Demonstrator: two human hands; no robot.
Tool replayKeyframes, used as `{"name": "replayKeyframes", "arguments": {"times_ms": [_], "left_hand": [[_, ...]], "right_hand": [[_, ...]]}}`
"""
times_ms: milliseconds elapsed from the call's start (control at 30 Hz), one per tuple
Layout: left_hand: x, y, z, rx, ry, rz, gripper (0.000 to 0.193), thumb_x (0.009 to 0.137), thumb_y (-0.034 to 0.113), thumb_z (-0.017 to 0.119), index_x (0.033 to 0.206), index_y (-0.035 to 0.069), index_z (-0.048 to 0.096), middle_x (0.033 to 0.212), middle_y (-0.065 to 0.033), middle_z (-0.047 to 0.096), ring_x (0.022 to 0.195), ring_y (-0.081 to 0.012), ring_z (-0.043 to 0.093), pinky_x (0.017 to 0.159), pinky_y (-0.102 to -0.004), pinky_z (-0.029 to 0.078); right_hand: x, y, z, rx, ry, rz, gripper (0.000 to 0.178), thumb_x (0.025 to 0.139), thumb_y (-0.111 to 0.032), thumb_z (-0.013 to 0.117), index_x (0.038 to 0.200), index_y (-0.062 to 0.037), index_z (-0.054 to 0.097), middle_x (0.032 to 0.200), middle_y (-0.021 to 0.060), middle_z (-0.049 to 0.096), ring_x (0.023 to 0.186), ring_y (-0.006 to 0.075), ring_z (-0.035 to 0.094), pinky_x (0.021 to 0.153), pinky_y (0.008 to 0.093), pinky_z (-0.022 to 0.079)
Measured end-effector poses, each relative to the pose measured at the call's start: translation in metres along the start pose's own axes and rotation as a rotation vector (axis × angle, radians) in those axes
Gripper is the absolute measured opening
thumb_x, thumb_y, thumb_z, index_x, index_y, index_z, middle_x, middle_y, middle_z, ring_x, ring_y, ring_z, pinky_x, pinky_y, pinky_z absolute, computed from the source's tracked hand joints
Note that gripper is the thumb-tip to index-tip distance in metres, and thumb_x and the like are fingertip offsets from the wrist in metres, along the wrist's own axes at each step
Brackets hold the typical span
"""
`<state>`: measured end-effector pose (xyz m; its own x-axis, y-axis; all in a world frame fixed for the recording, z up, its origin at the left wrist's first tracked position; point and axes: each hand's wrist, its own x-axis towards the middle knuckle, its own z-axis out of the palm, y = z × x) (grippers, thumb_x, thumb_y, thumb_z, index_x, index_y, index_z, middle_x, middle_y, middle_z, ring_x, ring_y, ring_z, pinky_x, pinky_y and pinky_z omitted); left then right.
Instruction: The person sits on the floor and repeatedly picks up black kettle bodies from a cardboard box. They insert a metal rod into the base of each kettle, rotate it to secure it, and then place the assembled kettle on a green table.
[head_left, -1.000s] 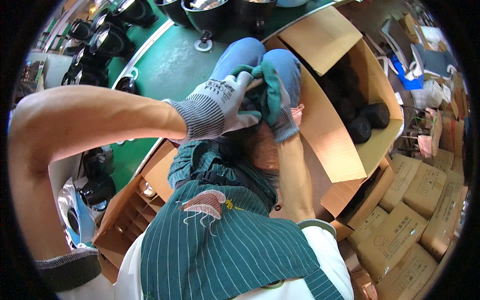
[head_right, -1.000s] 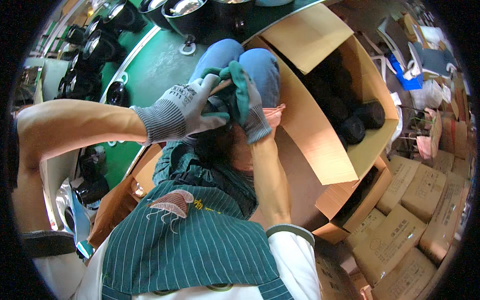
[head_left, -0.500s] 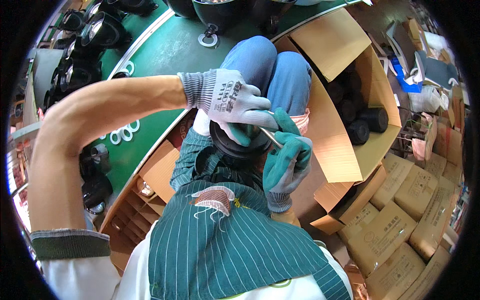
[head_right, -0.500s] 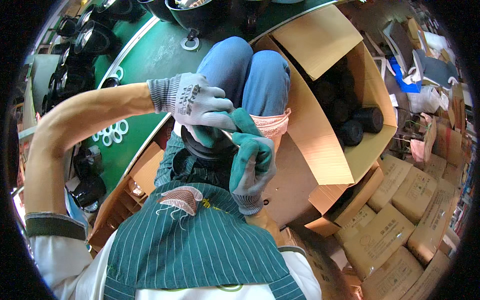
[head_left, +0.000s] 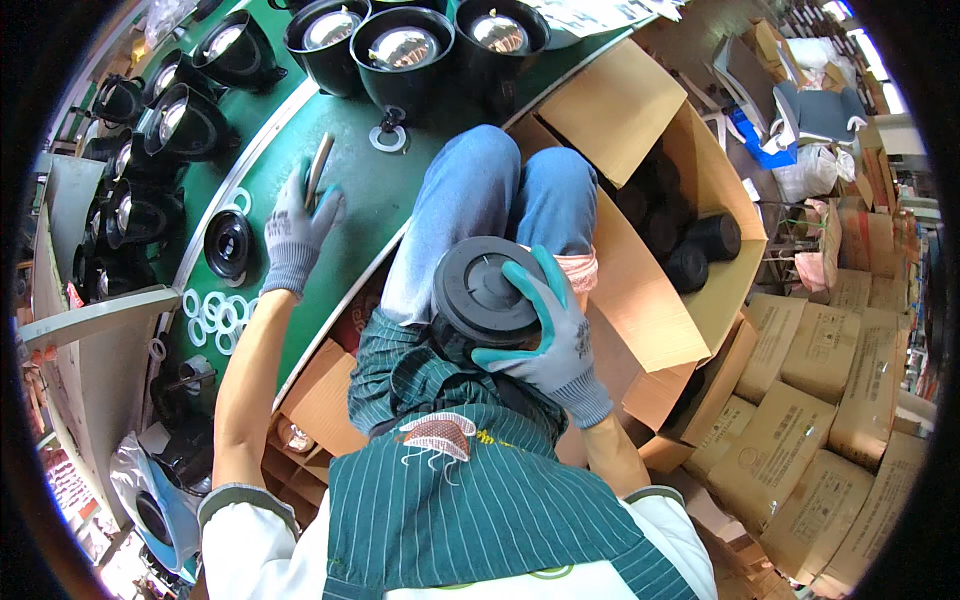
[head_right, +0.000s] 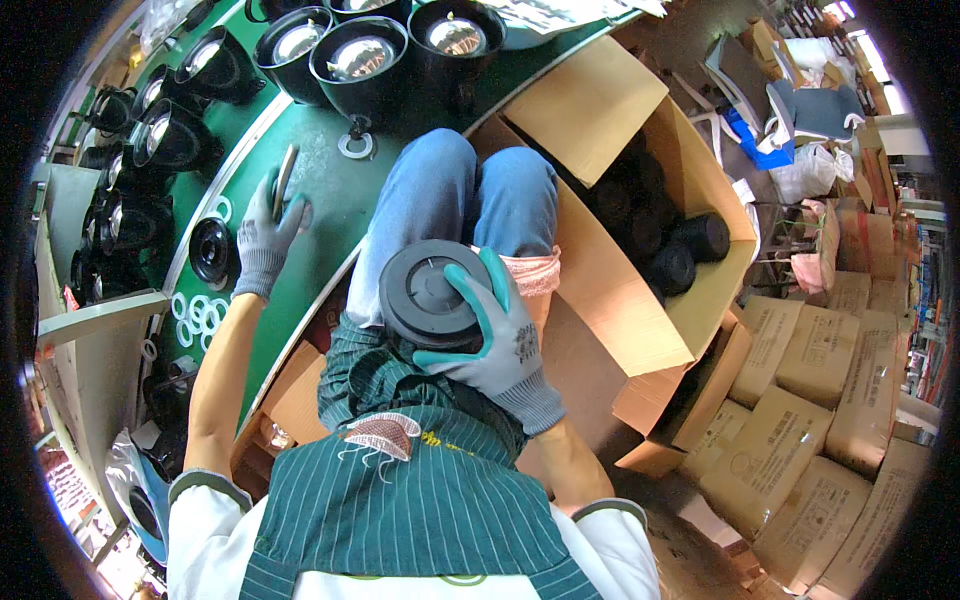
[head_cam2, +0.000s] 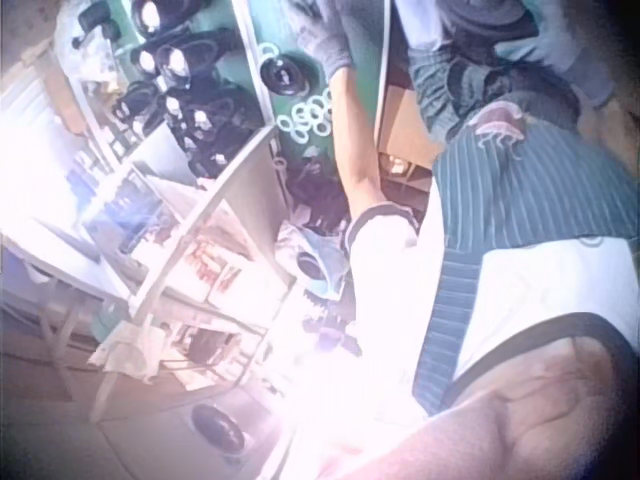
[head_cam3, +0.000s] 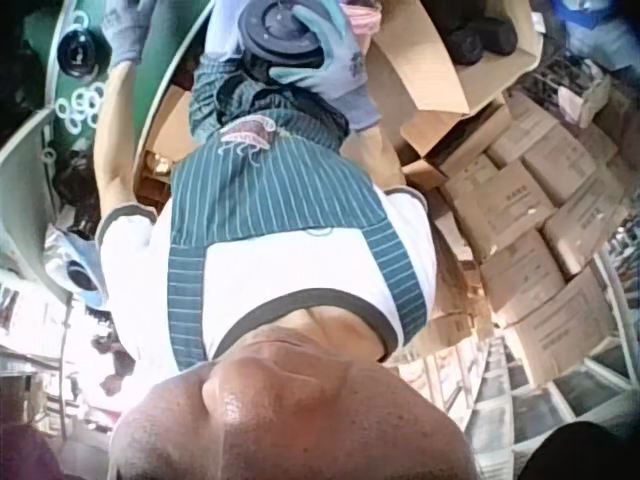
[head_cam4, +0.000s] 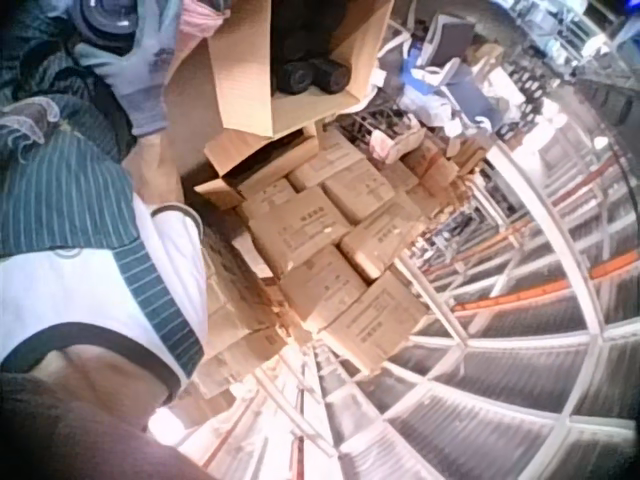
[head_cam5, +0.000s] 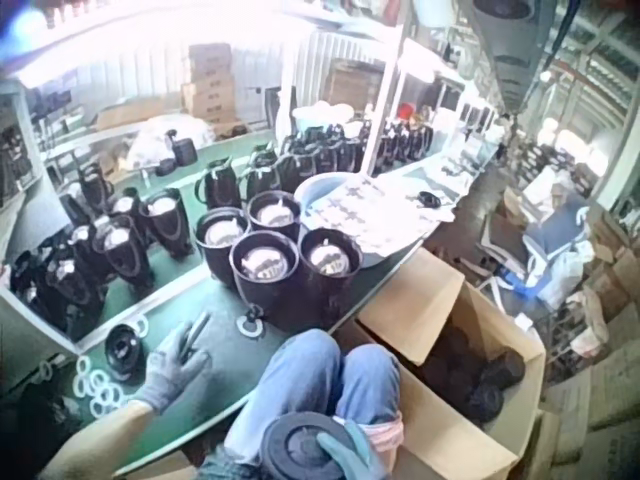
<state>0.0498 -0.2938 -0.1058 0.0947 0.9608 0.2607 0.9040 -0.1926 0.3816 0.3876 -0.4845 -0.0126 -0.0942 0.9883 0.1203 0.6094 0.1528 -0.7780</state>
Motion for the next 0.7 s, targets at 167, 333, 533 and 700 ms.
{"name": "replayKeyframes", "arguments": {"times_ms": [167, 333, 533, 700], "left_hand": [[-0.027, -0.042, 0.006, 0.114, -0.206, -0.103, 0.073, 0.091, 0.046, 0.069, 0.148, 0.007, 0.047, 0.135, -0.0251, 0.057, 0.111, -0.0417, 0.064, 0.089, -0.0494, 0.054], [-0.029, -0.001, -0.053, -0.086, 0.125, 0.343, 0.080, 0.084, 0.043, 0.076, 0.149, 0.007, 0.046, 0.148, -0.0258, 0.046, 0.134, -0.0477, 0.049, 0.110, -0.0572, 0.043], [-0.021, 0.025, -0.091, -0.695, 0.119, 0.339, 0.087, 0.076, 0.029, 0.090, 0.146, -0.002, 0.046, 0.150, -0.0259, 0.047, 0.137, -0.0419, 0.050, 0.114, -0.0544, 0.040], [0.055, 0.008, -0.138, -0.633, 0.376, 0.254, 0.073, 0.073, 0.023, 0.091, 0.133, 0.001, 0.055, 0.127, -0.0183, 0.061, 0.116, -0.0310, 0.062, 0.100, -0.0424, 0.049]], "right_hand": [[0.021, -0.030, -0.030, 0.033, 0.090, -0.140, 0.104, 0.054, -0.043, 0.100, 0.143, -0.0064, 0.060, 0.153, 0.0247, 0.049, 0.139, 0.0385, 0.053, 0.116, 0.0492, 0.043], [0.070, -0.030, -0.044, 0.661, 0.423, 0.129, 0.087, 0.088, -0.058, 0.075, 0.150, -0.0023, 0.049, 0.153, 0.0184, 0.050, 0.137, 0.0321, 0.053, 0.115, 0.0465, 0.045], [0.144, 0.001, 0.023, 1.257, 0.189, 0.286, 0.067, 0.106, -0.052, 0.052, 0.157, -0.0104, 0.040, 0.157, 0.0100, 0.047, 0.141, 0.0278, 0.048, 0.120, 0.0481, 0.038], [0.227, -0.066, 0.044, 1.606, -0.096, 0.289, 0.074, 0.111, -0.051, 0.035, 0.164, -0.0028, 0.018, 0.154, 0.0175, 0.048, 0.132, 0.0282, 0.057, 0.118, 0.0436, 0.039]]}}
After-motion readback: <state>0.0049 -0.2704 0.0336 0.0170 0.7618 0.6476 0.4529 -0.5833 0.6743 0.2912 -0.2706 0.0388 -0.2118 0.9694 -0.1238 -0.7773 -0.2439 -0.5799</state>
